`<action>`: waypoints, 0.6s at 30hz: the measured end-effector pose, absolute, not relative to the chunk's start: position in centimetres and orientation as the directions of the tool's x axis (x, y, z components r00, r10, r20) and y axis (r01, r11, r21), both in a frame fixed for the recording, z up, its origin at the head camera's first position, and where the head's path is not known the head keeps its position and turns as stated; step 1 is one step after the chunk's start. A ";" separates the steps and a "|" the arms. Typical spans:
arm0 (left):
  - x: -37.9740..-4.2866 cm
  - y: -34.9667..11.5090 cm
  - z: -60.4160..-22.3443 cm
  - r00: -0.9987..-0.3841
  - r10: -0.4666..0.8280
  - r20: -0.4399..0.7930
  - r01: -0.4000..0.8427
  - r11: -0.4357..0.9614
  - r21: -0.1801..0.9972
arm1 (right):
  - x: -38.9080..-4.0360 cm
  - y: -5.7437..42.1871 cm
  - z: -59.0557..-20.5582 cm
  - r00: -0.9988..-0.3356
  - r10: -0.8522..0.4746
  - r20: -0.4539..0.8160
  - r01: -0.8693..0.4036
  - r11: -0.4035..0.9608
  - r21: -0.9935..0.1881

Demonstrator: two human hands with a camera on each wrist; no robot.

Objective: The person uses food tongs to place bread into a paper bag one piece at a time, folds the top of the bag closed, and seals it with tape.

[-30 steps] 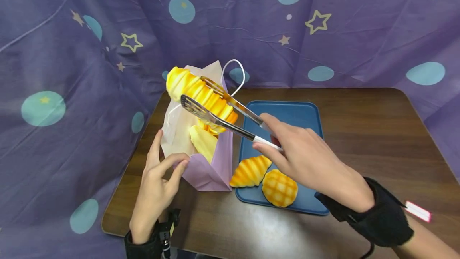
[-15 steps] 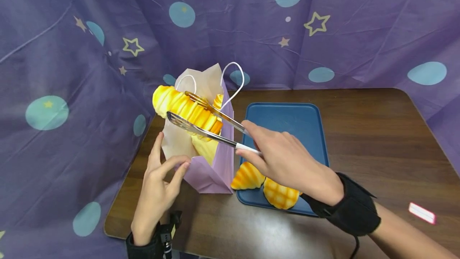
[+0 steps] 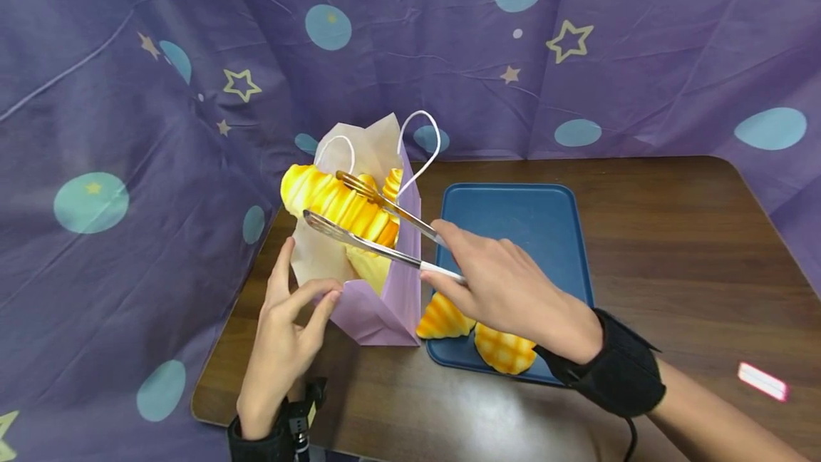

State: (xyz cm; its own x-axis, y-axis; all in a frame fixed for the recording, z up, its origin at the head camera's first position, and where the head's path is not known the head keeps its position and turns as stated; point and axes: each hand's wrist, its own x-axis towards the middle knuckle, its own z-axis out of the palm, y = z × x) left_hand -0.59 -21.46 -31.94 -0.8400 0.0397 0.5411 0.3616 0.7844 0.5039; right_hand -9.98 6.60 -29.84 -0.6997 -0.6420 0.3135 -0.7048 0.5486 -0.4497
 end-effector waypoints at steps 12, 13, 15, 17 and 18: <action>-0.7 -21.5 -31.8 -0.839 0.039 0.543 0.360 0.789 0.498 | -10.0 6.7 -29.9 -0.728 -0.636 0.256 -0.669 0.578 -0.467; -0.7 -21.5 -31.8 -0.839 0.040 0.543 0.360 0.789 0.498 | -10.0 6.8 -29.9 -0.730 -0.635 0.252 -0.666 0.578 -0.472; -0.7 -21.5 -31.8 -0.839 0.041 0.543 0.361 0.789 0.498 | -9.9 6.8 -29.9 -0.735 -0.632 0.246 -0.658 0.577 -0.484; -0.7 -21.5 -31.8 -0.839 0.042 0.543 0.361 0.788 0.498 | -9.8 6.9 -29.9 -0.740 -0.627 0.244 -0.651 0.576 -0.493; -0.7 -21.5 -31.8 -0.839 0.041 0.543 0.360 0.789 0.497 | -9.7 6.9 -29.9 -0.741 -0.626 0.243 -0.649 0.575 -0.498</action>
